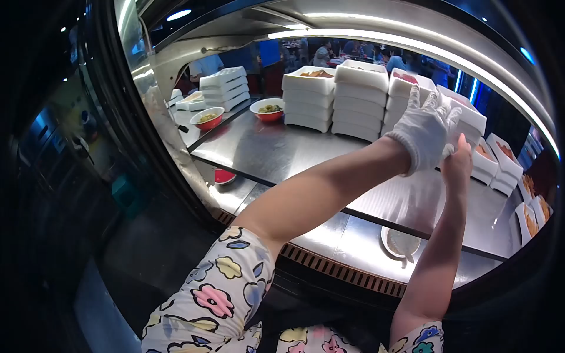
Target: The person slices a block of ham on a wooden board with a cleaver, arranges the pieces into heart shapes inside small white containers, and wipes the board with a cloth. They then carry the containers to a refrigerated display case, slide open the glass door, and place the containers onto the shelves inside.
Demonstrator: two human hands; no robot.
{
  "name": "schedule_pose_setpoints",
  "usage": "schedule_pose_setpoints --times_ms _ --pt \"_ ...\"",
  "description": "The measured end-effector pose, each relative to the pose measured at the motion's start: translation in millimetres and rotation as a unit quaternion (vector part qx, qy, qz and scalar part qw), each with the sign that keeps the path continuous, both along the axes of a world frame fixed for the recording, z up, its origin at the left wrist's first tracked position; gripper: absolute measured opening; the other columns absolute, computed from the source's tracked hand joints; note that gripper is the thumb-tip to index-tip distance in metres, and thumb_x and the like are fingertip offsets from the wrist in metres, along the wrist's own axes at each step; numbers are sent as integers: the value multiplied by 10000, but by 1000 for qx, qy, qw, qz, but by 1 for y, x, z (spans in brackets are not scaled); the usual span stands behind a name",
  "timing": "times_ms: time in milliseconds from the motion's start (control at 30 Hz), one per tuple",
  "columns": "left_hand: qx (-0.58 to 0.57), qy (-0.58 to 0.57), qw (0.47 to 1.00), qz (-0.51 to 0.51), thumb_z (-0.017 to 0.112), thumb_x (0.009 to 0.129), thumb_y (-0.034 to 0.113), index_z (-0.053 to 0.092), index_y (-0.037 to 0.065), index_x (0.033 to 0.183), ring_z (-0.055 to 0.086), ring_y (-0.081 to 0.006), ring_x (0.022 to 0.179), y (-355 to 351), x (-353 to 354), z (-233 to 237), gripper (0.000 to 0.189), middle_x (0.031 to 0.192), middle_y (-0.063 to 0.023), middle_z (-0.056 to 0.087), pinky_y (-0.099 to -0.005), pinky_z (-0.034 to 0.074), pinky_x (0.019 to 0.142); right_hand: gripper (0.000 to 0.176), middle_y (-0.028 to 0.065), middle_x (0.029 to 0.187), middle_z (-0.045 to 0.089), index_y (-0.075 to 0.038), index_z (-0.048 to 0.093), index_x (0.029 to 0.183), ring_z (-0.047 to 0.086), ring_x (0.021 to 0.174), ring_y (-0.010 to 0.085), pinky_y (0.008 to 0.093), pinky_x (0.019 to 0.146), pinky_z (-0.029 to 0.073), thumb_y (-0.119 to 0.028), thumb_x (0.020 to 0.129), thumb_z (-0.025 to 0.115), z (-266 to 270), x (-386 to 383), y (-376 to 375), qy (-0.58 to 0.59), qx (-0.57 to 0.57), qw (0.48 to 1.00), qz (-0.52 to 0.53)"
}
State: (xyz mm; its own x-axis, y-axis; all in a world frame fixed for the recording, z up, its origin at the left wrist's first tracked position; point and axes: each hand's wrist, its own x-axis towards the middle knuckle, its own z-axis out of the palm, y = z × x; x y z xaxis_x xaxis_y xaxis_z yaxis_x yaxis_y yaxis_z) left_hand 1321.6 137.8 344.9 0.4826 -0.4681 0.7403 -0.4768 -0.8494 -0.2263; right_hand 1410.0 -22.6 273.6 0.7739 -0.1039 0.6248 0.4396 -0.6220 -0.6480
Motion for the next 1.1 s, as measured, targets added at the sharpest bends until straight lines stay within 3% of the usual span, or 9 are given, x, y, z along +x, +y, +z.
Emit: schedule_pose_setpoints --times_ms 133,233,333,500,567,700,833,1000,1100 --pt "-117 -16 986 -122 634 880 265 569 36 1262 604 -314 1063 95 -128 -22 451 1058 -127 655 -479 398 1024 414 226 1193 632 51 575 1255 638 1085 276 352 902 502 -135 893 653 37 -100 91 -142 105 983 53" --pt "-238 -80 957 -145 707 825 125 702 49 1021 655 -261 856 165 -238 -48 210 876 -74 671 -397 513 864 300 149 1102 666 11 629 1205 638 1021 179 278 885 498 -35 909 613 25 -179 158 -113 192 919 325" --pt "-291 -92 951 -39 725 801 76 723 43 905 664 -256 794 232 -327 -86 110 850 -73 683 -390 530 798 208 139 1015 690 26 684 1031 658 975 199 312 844 513 50 833 626 -9 -270 217 -33 58 829 556" --pt "-431 -58 885 166 702 827 76 692 48 802 659 -267 688 329 -436 -170 38 743 -82 673 -365 534 678 254 144 1108 687 -46 690 1127 656 1028 267 340 890 507 -205 944 615 -147 -333 321 278 -306 477 776" --pt "-586 -20 765 266 663 858 86 701 46 757 666 -249 654 345 -472 -207 116 693 -87 676 -340 530 653 335 155 1217 639 -34 645 1204 605 1141 283 354 980 468 -269 981 559 -192 -355 365 293 -418 411 755" --pt "-761 -45 573 300 622 920 116 694 -5 689 670 -155 661 372 -529 -230 271 667 -90 695 -297 514 662 509 169 1341 565 -29 543 1332 533 1241 286 356 1058 396 -418 1022 434 -212 -419 446 340 -457 230 789" --pt "-723 -112 569 375 606 935 107 695 -22 704 655 -145 656 425 -580 -230 279 676 -94 698 -290 511 682 600 211 1296 586 80 505 1307 541 1222 314 374 1014 408 -442 1032 394 -272 -487 531 346 -388 -23 854" --pt "-593 -151 594 522 609 914 90 706 -16 778 653 -167 731 526 -648 -211 198 758 -88 699 -302 507 720 496 191 1049 688 -2 643 1142 638 1019 330 397 884 466 -441 1005 458 -307 -567 640 158 -456 -25 876" --pt "-447 -152 583 661 620 906 108 693 -13 962 642 -229 937 610 -715 -223 152 981 -123 696 -344 493 868 452 183 956 692 -34 664 1069 654 940 324 413 816 475 -444 979 497 -295 -576 712 211 -401 -7 892"
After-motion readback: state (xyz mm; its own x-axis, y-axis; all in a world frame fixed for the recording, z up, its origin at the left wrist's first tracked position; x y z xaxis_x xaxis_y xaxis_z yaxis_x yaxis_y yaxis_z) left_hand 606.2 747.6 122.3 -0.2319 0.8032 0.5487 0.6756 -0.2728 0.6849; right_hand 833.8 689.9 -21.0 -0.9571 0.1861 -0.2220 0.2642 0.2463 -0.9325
